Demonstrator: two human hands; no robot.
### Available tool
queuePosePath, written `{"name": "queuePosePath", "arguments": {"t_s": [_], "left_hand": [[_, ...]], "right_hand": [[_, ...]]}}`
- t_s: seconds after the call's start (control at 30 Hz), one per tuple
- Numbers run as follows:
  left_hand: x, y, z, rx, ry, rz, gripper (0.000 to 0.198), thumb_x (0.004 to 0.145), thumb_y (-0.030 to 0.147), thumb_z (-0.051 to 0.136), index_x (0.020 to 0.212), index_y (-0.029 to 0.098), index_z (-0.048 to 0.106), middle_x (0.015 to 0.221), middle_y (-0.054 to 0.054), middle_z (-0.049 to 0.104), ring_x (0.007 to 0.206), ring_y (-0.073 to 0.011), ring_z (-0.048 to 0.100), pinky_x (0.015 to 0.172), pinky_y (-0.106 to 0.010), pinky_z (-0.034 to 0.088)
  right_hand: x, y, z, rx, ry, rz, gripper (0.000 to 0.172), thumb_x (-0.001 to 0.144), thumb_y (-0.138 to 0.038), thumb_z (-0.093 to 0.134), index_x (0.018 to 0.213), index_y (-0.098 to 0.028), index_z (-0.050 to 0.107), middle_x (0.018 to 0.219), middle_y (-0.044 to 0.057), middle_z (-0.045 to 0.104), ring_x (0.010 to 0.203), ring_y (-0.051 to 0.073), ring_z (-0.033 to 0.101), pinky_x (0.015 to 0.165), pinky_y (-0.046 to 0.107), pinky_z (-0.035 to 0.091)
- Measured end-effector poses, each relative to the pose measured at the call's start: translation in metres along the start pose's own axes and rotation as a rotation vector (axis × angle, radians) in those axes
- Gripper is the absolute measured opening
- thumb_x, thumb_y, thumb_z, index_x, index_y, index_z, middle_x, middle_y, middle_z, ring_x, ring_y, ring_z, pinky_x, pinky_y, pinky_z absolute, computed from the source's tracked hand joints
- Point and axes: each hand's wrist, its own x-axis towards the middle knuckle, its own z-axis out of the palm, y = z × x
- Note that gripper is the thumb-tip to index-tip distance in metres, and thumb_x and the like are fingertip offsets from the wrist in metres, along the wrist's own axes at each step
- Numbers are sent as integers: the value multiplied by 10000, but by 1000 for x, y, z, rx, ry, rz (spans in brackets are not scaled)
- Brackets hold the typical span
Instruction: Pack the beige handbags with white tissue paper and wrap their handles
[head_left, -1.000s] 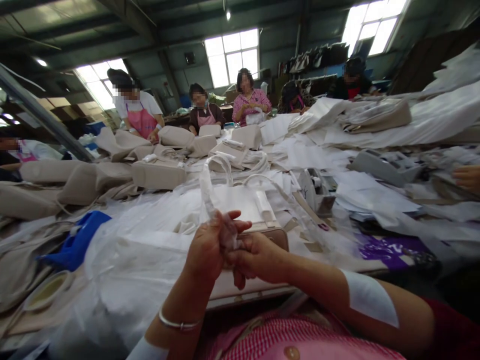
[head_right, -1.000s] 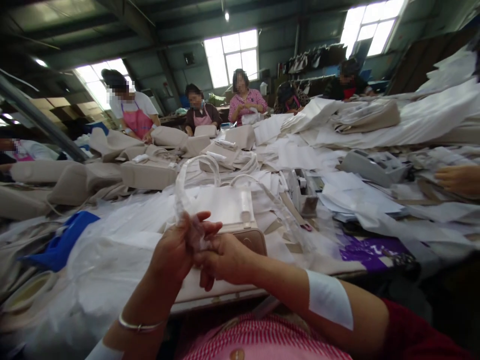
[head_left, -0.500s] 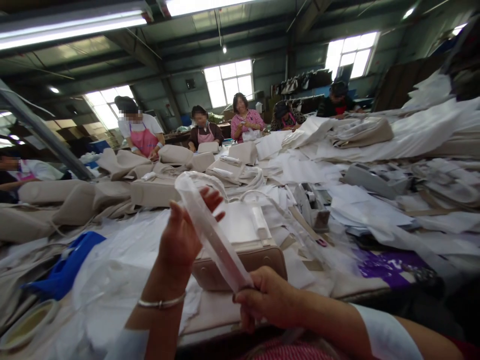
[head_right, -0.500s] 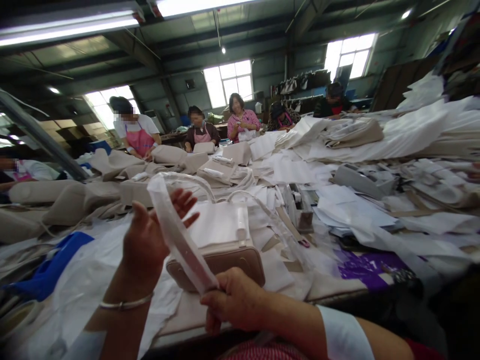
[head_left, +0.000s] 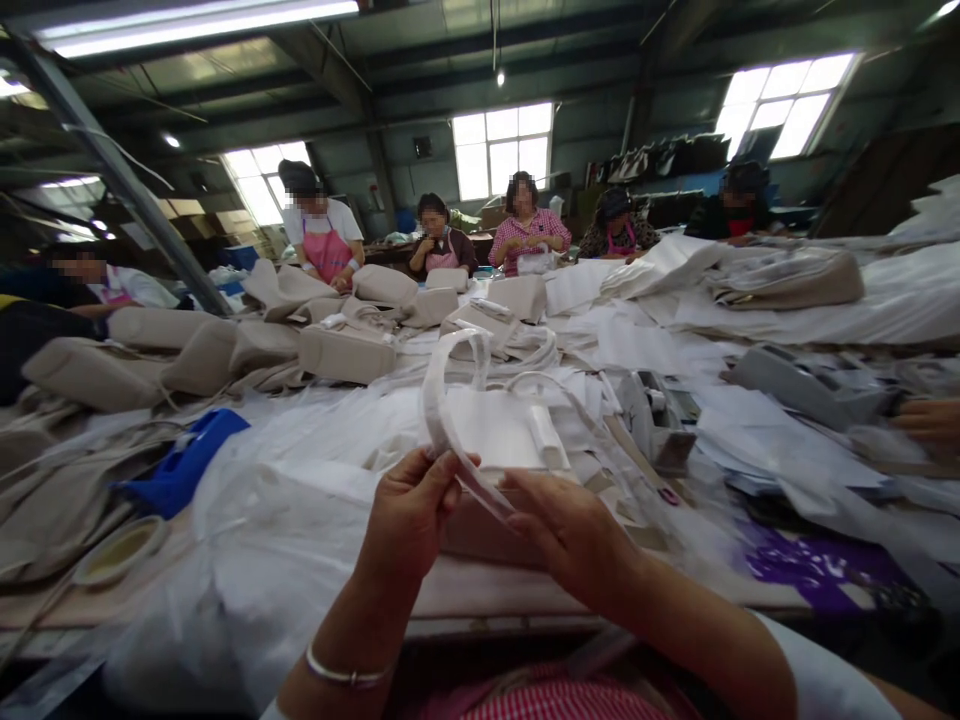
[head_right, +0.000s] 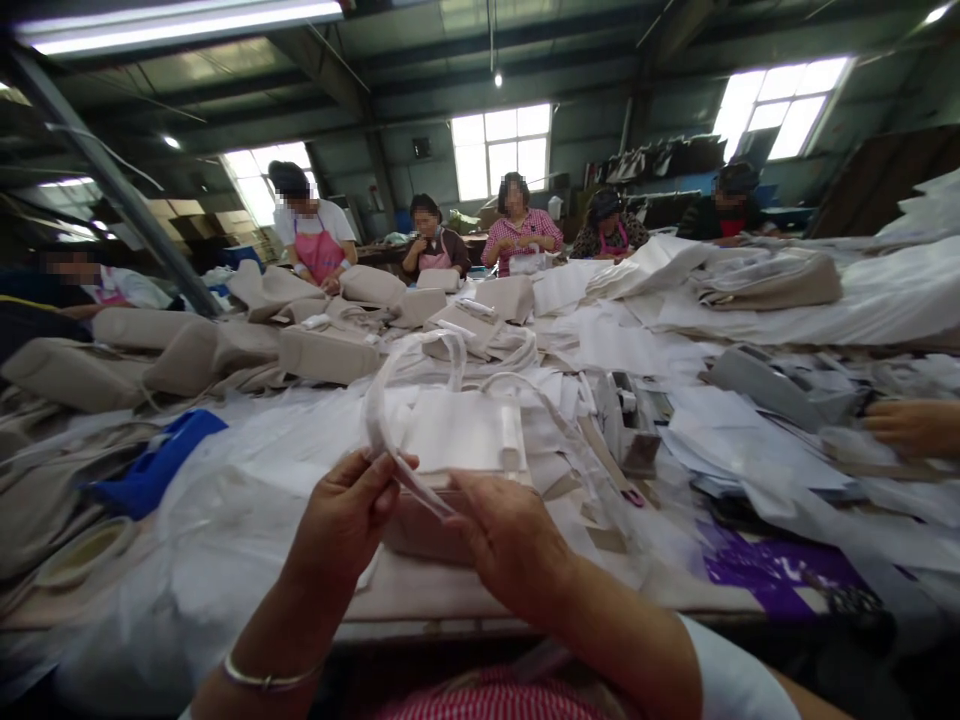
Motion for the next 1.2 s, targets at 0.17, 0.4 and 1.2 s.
{"name": "queuePosePath", "arguments": {"t_s": [0.17,0.4,1.2], "left_hand": [[-18,-6,10,116,67,187,159,745,297,754,829,162,745,702,-38,717,546,-86,552,513,-185,424],[-37,-13,0,222,-164,136,237,812,398,687,782,164,707,533,6,579,481,-94,468,476,-205,364],[-24,-35,-21,1,-194,-368,340,679,361,829,830,117,647,654,0,634,469,-46,522,406,-141,446]], "right_hand": [[-6,-16,1,480,-134,400,589,896,-661,389,910,-153,686,604,42,607,481,126,474,468,249,357],[28,-15,24,671,-114,535,376,831,-504,571,670,-167,523,485,-53,414,418,70,314,415,222,219],[22,-6,32,-819,-66,-159,156,852,-301,541,814,-179,632,730,61,667,620,178,572,546,298,242]]}}
